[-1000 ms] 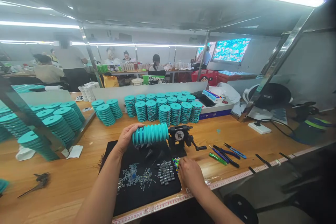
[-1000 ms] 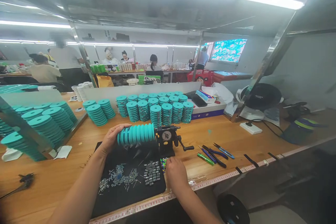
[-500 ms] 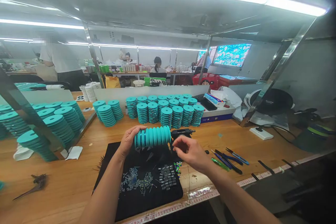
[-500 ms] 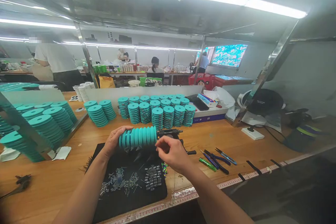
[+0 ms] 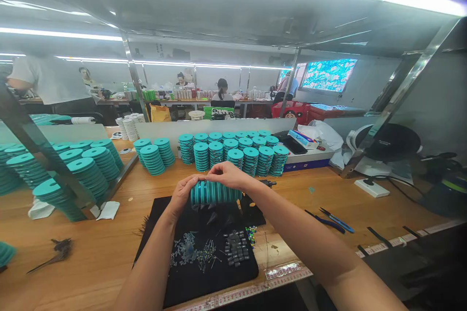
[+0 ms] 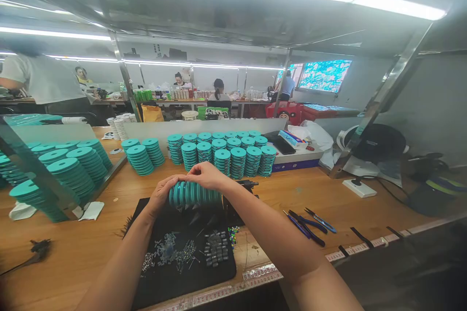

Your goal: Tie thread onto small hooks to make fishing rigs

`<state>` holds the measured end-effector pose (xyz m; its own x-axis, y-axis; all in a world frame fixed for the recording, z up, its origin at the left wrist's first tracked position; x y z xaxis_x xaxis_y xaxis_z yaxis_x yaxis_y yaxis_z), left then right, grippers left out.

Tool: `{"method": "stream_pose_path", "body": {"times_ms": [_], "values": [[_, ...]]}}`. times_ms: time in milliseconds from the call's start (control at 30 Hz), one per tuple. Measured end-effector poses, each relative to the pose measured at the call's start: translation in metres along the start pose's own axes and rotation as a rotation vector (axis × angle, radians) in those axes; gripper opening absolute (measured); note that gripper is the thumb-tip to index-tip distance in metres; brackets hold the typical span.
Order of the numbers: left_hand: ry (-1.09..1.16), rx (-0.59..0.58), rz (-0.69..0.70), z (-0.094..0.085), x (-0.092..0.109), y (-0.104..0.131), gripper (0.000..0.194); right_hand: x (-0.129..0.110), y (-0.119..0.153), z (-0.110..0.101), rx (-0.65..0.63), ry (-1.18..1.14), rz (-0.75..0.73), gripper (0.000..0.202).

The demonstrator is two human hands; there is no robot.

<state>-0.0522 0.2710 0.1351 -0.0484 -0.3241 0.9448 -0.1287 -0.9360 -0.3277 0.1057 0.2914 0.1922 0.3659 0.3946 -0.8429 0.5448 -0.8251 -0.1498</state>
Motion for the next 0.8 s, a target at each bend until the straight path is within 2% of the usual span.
{"method": "stream_pose_path", "body": {"times_ms": [300,600,800], "values": [[0.042,-0.025,-0.009,-0.0002,-0.0040,-0.0007,0.033,0.0033,-0.0033,0.0011,-0.065,-0.070,0.102,0.036],[0.039,-0.023,0.001,-0.0009,-0.0037,-0.0009,0.032,0.0013,-0.0046,0.0017,-0.073,-0.022,0.134,0.025],[0.023,-0.029,0.007,-0.0006,-0.0039,-0.0006,0.033,-0.0002,-0.0024,0.0010,-0.082,-0.028,0.136,0.031]]}}
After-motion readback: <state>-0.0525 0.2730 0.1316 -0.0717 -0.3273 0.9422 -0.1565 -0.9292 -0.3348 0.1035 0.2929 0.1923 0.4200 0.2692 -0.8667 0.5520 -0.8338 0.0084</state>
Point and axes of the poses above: each hand's wrist, its own y-axis away from the middle knuckle, its own z-axis out of the palm, x = y × z, the point moved 5 cm from there along -y, towards the middle knuckle
